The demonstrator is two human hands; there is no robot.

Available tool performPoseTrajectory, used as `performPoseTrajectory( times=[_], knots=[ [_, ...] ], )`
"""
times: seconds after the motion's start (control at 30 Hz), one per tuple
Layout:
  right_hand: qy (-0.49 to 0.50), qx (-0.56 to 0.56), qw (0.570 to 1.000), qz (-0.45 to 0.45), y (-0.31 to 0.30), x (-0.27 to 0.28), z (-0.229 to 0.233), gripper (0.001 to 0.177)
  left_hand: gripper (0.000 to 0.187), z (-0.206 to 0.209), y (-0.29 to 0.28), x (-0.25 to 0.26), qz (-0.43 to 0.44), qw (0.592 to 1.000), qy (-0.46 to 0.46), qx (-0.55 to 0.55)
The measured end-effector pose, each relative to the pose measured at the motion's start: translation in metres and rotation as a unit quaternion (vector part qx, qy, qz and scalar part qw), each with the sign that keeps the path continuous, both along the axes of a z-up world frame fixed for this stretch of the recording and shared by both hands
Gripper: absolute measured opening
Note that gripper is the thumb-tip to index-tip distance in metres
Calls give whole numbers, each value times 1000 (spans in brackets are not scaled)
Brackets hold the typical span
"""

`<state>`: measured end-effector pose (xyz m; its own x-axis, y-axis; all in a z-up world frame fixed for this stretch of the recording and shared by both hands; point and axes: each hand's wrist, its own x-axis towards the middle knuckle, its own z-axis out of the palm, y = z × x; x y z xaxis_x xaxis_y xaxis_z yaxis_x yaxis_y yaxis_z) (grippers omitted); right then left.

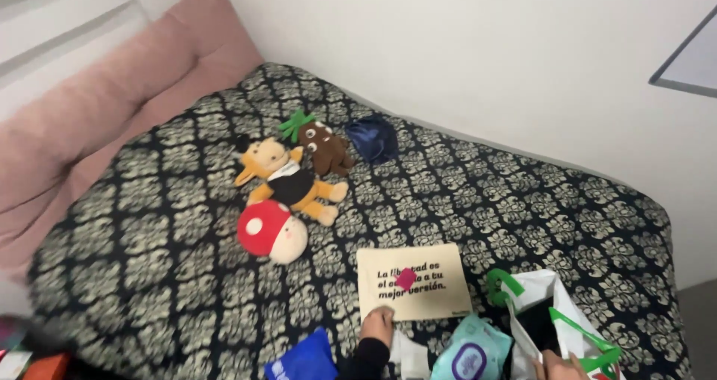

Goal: The person organizes personal items in a bedroom. They place a wallet and a small orange case on a dresser, hang a brown handbag on a wall hook, pack a tablet and a book into a white shopping bag, and hang a blue satin bag and a blue pouch on the same hook. Finally, they open a drawer and close the wardrobe doors.

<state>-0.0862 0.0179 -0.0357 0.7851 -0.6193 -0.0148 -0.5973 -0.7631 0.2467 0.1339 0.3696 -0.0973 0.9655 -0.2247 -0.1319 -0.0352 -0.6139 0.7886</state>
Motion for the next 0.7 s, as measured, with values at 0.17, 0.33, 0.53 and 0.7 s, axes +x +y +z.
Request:
performPoseTrajectory(
  times=[0.17, 0.33, 0.53, 0.7],
  knots=[
    [-30, 19, 999, -31, -6, 14, -32, 27, 5, -43, -54, 64, 18, 1000, -16, -19],
    [-50, 38, 998, 18, -29, 6, -53, 27, 38, -47, -93, 89, -6, 994, 74, 75],
    [-108, 42, 992, 48, -14, 4, -34, 19, 30, -64, -104, 105, -61, 955, 166, 239],
    [-45, 105, 993, 21, 23, 33, 16, 41, 17, -64, -90, 97, -76, 952, 163, 249]
  ],
)
